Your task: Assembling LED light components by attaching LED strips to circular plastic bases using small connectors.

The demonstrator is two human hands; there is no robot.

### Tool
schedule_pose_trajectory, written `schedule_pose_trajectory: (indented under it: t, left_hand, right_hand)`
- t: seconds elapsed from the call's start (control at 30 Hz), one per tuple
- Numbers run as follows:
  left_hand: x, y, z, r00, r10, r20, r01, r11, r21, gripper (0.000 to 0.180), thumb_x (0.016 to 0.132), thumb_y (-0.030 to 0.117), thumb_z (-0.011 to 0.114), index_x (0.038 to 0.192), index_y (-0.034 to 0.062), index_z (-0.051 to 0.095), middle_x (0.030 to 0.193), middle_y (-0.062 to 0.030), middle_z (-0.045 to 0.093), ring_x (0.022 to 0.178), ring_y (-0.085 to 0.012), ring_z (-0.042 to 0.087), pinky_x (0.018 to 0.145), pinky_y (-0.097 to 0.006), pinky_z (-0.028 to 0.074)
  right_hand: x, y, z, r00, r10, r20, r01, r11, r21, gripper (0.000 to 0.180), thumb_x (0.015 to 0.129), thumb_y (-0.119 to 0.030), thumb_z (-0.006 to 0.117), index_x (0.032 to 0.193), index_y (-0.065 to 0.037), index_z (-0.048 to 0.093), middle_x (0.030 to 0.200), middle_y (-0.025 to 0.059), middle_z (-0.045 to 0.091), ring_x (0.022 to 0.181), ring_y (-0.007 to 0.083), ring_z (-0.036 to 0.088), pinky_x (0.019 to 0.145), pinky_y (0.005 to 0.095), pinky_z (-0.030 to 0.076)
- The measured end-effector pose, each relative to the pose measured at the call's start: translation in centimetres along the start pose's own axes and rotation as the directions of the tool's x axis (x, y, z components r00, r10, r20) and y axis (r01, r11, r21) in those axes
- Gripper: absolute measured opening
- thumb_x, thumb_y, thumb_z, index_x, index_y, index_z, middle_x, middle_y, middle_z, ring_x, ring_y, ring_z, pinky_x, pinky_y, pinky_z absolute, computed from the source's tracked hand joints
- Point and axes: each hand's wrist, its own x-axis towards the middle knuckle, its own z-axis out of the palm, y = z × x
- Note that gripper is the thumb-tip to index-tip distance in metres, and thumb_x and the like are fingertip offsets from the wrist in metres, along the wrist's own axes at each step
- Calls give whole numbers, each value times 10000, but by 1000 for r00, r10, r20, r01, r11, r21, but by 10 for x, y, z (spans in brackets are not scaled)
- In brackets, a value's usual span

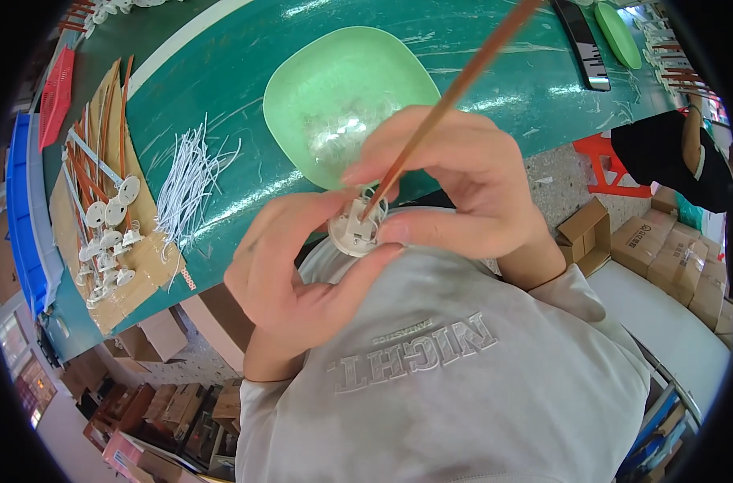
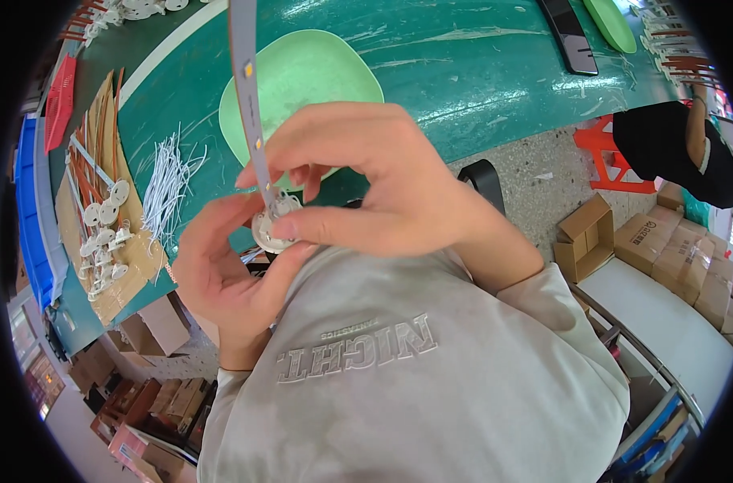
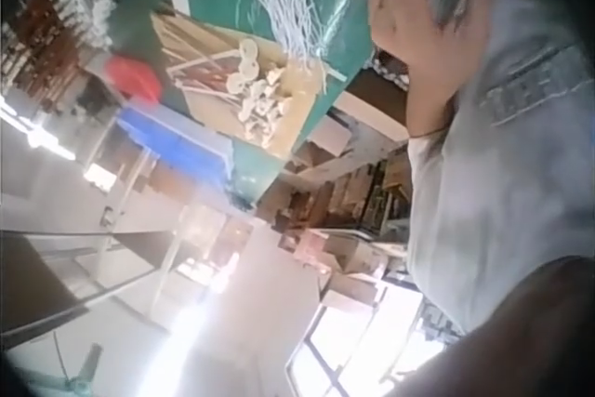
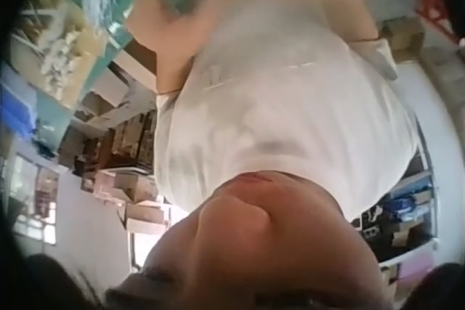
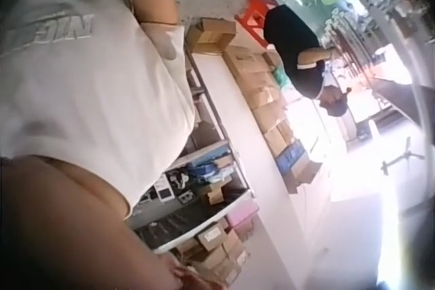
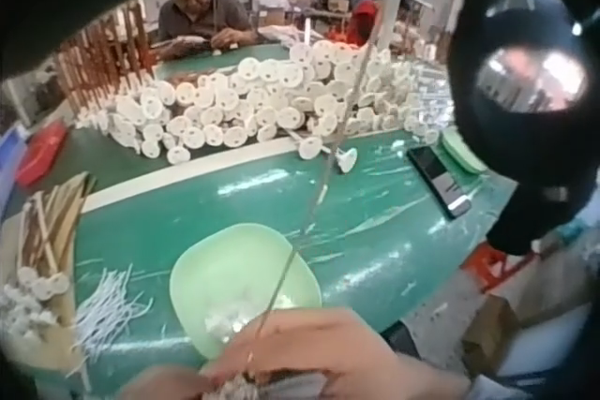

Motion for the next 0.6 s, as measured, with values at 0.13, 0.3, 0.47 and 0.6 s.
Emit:
schedule_pose_trajectory:
  t: [0.13,0.3,0.47,0.6]
  left_hand:
    - [-6,-2,2,956,-262,132,289,765,-575,558,674,33,840,1142,-88,561,1058,-212,672,923,-235,678,772,-308,544]
    - [-21,-5,6,873,-421,245,418,389,-821,531,684,-14,815,1148,-112,576,1150,-212,643,1023,-229,655,868,-326,525]
    - [-33,-2,9,872,-457,174,387,429,-816,522,735,-30,779,1203,-125,567,1117,-205,661,1000,-217,661,881,-331,533]
    - [-31,3,9,849,-515,120,374,424,-825,517,743,9,795,1191,-127,577,1081,-192,675,965,-200,665,863,-321,536]
  right_hand:
    - [-1,4,8,988,138,-65,-114,951,289,181,763,60,727,938,49,681,903,125,686,774,162,658,688,277,541]
    - [-5,-8,19,901,387,-198,-242,824,512,98,802,37,732,891,38,693,819,83,695,752,108,652,652,255,552]
    - [-3,-21,26,836,510,-204,-381,806,454,82,824,79,687,902,69,662,830,141,690,754,154,668,666,273,545]
    - [-7,-18,25,849,498,-176,-362,792,492,87,828,90,678,911,74,661,832,148,685,747,156,661,660,267,542]
